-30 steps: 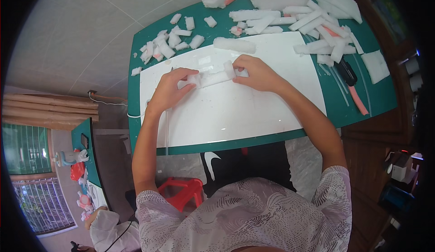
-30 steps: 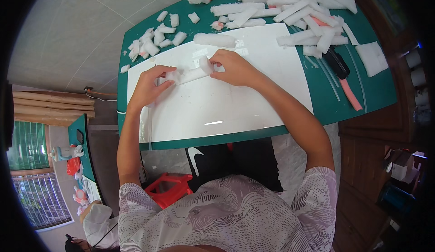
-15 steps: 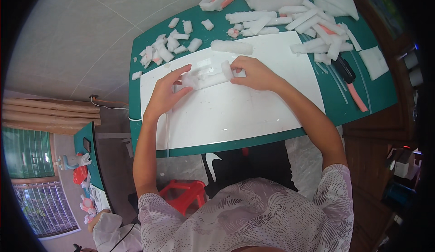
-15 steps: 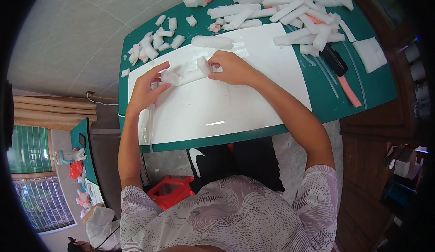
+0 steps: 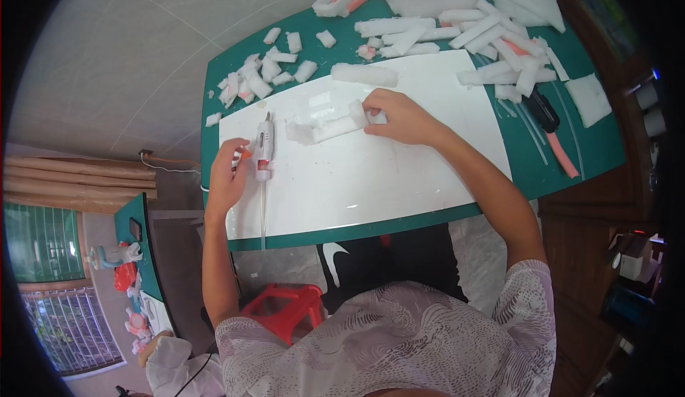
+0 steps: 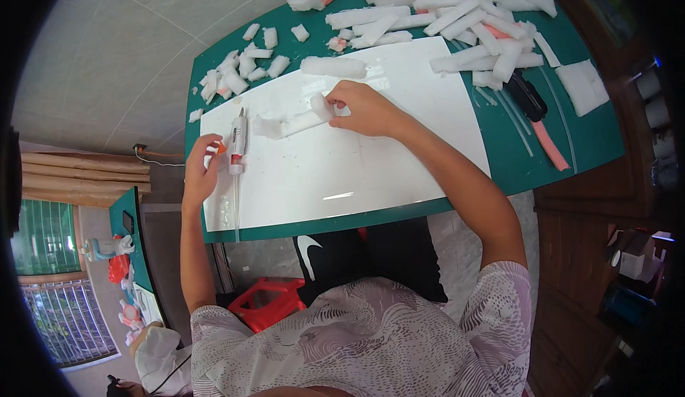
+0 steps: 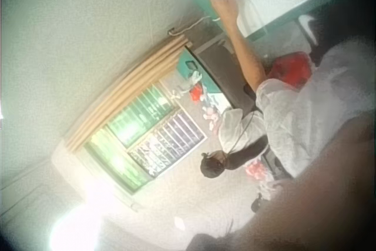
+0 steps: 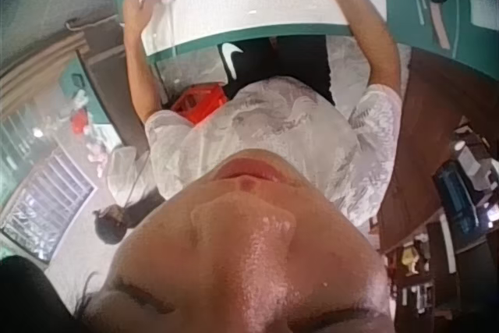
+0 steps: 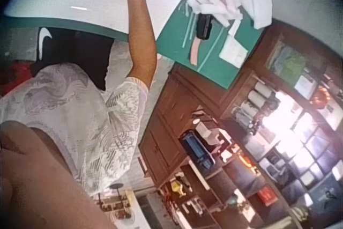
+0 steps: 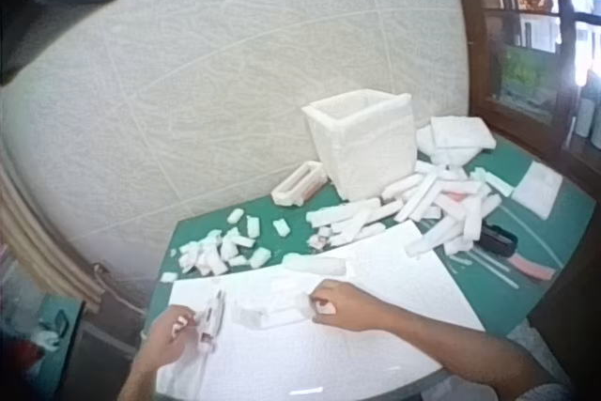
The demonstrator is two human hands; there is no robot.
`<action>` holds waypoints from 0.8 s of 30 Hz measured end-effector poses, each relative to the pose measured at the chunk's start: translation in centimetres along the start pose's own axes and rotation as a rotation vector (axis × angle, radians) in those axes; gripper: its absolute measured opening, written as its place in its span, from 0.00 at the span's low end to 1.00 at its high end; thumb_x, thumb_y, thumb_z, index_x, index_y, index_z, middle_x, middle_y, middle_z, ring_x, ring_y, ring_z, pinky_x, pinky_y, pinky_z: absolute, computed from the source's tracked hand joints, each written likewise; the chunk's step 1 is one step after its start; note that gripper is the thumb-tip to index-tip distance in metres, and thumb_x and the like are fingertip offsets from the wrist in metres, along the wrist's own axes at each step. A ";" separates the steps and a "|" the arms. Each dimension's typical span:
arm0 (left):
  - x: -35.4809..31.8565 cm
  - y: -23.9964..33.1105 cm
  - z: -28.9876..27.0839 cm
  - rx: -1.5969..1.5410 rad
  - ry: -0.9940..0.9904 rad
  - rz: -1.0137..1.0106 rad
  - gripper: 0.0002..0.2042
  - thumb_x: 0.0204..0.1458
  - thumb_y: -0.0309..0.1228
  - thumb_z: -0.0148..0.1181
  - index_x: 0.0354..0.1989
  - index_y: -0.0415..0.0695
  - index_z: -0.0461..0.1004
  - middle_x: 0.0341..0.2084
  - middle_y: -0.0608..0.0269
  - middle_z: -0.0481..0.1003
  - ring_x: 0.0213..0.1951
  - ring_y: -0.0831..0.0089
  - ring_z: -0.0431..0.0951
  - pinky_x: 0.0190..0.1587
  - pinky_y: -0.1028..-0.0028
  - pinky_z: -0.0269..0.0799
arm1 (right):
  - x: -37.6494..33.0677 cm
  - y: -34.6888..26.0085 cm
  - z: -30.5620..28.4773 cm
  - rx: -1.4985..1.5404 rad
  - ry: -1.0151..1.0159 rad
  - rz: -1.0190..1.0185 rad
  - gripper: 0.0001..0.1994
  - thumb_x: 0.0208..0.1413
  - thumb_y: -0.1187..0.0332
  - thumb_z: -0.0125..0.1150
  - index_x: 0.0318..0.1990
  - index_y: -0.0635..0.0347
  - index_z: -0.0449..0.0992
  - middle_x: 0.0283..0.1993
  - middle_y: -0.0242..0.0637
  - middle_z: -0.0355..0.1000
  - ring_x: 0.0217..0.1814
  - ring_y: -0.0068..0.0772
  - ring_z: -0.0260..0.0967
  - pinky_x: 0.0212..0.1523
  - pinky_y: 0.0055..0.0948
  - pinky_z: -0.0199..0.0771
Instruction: The person fits foam pieces together by hand and attaches them using a hot glue gun to build a foam structure.
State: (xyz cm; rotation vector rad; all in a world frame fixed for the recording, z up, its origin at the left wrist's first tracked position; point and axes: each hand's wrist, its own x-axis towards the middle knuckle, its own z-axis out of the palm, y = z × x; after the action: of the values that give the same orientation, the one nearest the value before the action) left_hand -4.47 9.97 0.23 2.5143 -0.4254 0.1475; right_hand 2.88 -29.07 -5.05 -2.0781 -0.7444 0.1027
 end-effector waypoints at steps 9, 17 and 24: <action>-2.0 1.3 0.5 0.310 -0.073 -0.010 0.31 0.42 0.13 0.55 0.61 0.39 0.66 0.61 0.47 0.66 0.63 0.50 0.66 0.66 0.61 0.62 | 0.0 0.3 0.0 0.000 0.000 -0.006 0.17 0.50 0.69 0.71 0.45 0.66 0.75 0.45 0.41 0.72 0.45 0.35 0.71 0.39 0.29 0.72; -2.3 -0.1 -0.1 0.356 -0.087 0.008 0.29 0.45 0.19 0.61 0.60 0.39 0.67 0.61 0.47 0.66 0.61 0.47 0.68 0.62 0.60 0.65 | 0.0 0.2 0.2 -0.006 0.001 -0.014 0.16 0.50 0.68 0.71 0.45 0.65 0.74 0.45 0.41 0.71 0.43 0.34 0.70 0.39 0.29 0.72; -1.0 0.5 0.2 0.321 -0.172 -0.128 0.26 0.45 0.20 0.62 0.57 0.40 0.69 0.59 0.50 0.68 0.58 0.48 0.71 0.59 0.57 0.68 | -0.3 0.1 -0.2 -0.027 0.007 0.005 0.16 0.51 0.67 0.70 0.45 0.65 0.74 0.45 0.41 0.71 0.42 0.35 0.70 0.40 0.29 0.72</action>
State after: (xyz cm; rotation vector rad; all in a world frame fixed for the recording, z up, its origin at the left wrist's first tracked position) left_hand -5.54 9.67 0.13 2.8748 -0.3279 -0.0561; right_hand 2.73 -29.45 -5.09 -2.1045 -0.7406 0.0889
